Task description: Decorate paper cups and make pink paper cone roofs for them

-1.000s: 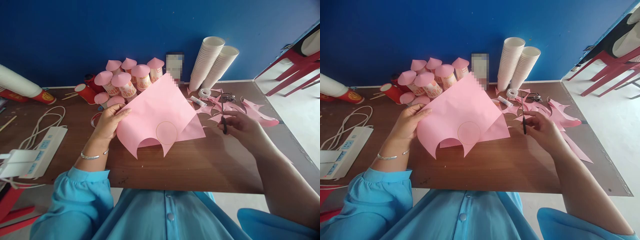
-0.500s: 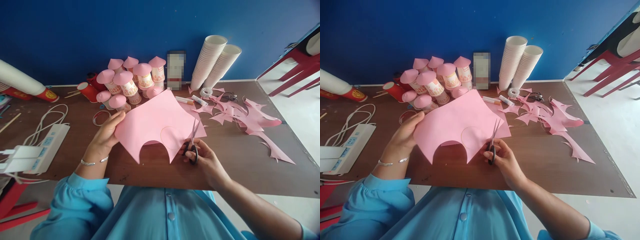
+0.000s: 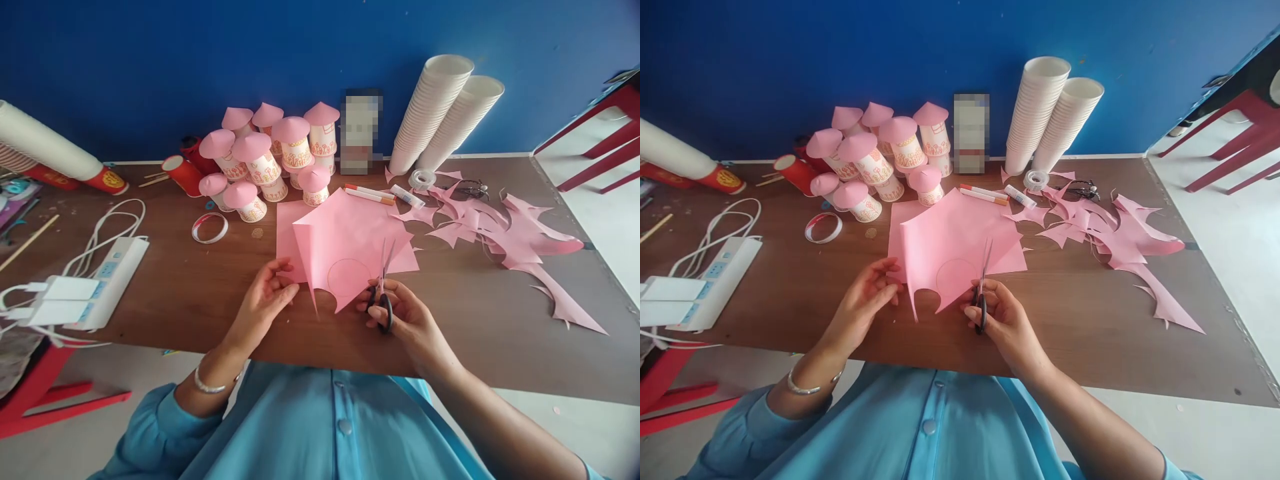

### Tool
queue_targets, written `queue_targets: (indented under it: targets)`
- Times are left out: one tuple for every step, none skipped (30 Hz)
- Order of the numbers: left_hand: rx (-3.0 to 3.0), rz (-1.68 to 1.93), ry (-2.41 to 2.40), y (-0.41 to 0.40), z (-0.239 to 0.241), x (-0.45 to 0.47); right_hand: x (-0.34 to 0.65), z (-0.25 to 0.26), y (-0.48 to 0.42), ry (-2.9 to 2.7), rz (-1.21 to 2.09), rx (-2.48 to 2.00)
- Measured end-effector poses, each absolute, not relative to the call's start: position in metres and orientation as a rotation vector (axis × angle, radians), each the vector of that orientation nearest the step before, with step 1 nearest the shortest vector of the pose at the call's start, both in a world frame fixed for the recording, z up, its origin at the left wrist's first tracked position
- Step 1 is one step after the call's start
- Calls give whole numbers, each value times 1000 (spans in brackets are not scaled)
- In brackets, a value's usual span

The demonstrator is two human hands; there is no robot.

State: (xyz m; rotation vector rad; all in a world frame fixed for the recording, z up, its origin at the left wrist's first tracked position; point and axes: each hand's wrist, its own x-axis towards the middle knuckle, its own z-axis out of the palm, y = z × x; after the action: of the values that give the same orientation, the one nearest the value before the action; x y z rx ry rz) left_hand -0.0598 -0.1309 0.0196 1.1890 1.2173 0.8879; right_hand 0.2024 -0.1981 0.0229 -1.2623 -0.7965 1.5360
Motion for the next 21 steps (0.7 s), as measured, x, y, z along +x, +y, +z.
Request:
queue_targets:
  targets:
    - [1248,897,1247,-131,21,-65,204,23,-199,-821,1529,-1270]
    - [1297,863,1271,-132,24,-68,205,22,-200,-842,1522,-1275]
    - [1334,814,1289,-132,26,-71,206,21,-200,-862,1517,-1280]
    - [1358,755,1298,-133,28,-72,206,21,-201,-880,1515,-1284]
    - [1368,696,1303,-133,30,-72,206,20,-201,-896,1516,-1290]
    - [1370,660,1312,-133,32,-70,205,20,-201,-908,1519,-1297]
    - [1364,650,1326,-133,34,-67,205,20,-201,-917,1522,-1306]
    - [1350,668,1346,-132,36,-64,204,20,-201,-922,1526,-1314]
    - [1317,726,1362,-131,37,-61,203,21,-201,-922,1533,-1319]
    - [1257,811,1357,-130,37,-57,203,21,-200,-919,1541,-1320]
    - [1179,907,1324,-129,36,-54,202,22,-200,-916,1551,-1315]
    - [1087,1009,1261,-129,34,-50,202,22,-200,-914,1564,-1307]
    - [999,1087,1177,-130,32,-47,202,22,-200,-914,1576,-1300]
    - [933,1128,1092,-131,29,-43,202,22,-200,-914,1583,-1297]
    - [902,1146,1023,-133,26,-39,202,21,-201,-915,1585,-1301]
    - [912,1085,982,-135,23,-34,202,21,-201,-917,1582,-1308]
    - [936,967,984,-138,20,-30,202,21,-201,-921,1579,-1317]
    - [964,840,997,-139,19,-25,202,21,-201,-926,1576,-1323]
    - [985,749,1016,-139,19,-21,202,21,-201,-932,1575,-1323]
    - [1001,694,1041,-138,19,-16,202,21,-201,-942,1576,-1319]
    - [1002,648,1054,-136,21,-12,203,21,-201,-953,1582,-1314]
